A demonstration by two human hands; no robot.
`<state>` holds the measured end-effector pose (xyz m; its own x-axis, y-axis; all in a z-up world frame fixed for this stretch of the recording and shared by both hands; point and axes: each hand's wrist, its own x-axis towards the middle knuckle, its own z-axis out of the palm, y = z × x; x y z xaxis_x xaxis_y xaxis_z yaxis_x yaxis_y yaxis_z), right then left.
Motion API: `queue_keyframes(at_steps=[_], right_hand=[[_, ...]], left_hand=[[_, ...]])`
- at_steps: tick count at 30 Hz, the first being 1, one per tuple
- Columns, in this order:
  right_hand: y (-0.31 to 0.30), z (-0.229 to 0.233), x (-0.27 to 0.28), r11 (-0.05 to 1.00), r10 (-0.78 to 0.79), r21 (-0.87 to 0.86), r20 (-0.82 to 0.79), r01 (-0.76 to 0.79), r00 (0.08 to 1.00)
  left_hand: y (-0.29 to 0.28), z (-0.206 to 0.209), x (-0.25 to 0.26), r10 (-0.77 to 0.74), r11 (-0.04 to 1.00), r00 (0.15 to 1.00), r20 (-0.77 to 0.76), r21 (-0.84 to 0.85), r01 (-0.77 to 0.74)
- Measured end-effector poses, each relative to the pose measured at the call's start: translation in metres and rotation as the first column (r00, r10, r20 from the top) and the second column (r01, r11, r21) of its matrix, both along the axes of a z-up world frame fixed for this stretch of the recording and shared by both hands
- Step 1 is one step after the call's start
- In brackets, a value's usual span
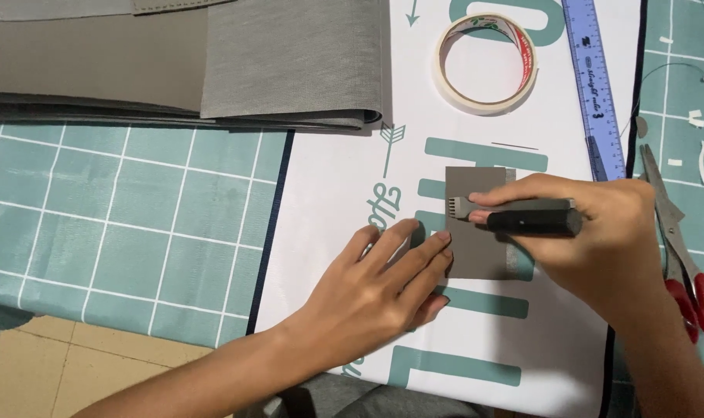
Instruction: Using a mallet and a pronged punch tool to create a row of stitching holes in a piece of leather
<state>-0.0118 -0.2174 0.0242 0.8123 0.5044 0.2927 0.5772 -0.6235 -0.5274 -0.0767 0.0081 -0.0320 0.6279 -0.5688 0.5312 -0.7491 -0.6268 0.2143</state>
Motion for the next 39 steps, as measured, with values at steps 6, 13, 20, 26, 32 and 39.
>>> queue_keyframes(at_steps=[6, 13, 20, 26, 32, 39], right_hand=[[-0.0002, -0.0017, -0.0001, 1.000, 0.011, -0.011, 0.028, -0.010, 1.000], [0.0001, -0.0045, -0.0020, 1.000, -0.002, -0.024, 0.089, 0.004, 0.996], [0.0014, -0.0042, -0.0050, 1.000, -0.012, -0.015, 0.092, 0.013, 0.996], [0.0012, -0.0063, -0.0037, 0.999, 0.000, -0.043, 0.146, 0.006, 0.989], [0.0006, -0.0083, -0.0045, 1.000, -0.001, -0.031, 0.155, 0.006, 0.988], [0.0001, -0.0051, -0.0034, 0.998, -0.007, -0.054, 0.114, 0.013, 0.993]], left_hand=[[-0.0004, 0.0022, 0.0000, 0.011, 0.999, 1.000, 0.003, 0.033, -0.011], [-0.0011, -0.0004, -0.0009, 0.008, 1.000, 1.000, -0.004, 0.016, -0.008], [-0.0012, -0.0009, -0.0014, 0.005, 1.000, 1.000, -0.006, 0.012, -0.005], [-0.0016, -0.0017, -0.0016, 0.010, 1.000, 1.000, -0.002, 0.016, -0.010], [-0.0008, -0.0005, -0.0006, 0.004, 1.000, 1.000, -0.001, 0.019, -0.004], [0.0001, 0.0001, 0.0006, 0.029, 0.999, 1.000, -0.006, -0.043, -0.030]])
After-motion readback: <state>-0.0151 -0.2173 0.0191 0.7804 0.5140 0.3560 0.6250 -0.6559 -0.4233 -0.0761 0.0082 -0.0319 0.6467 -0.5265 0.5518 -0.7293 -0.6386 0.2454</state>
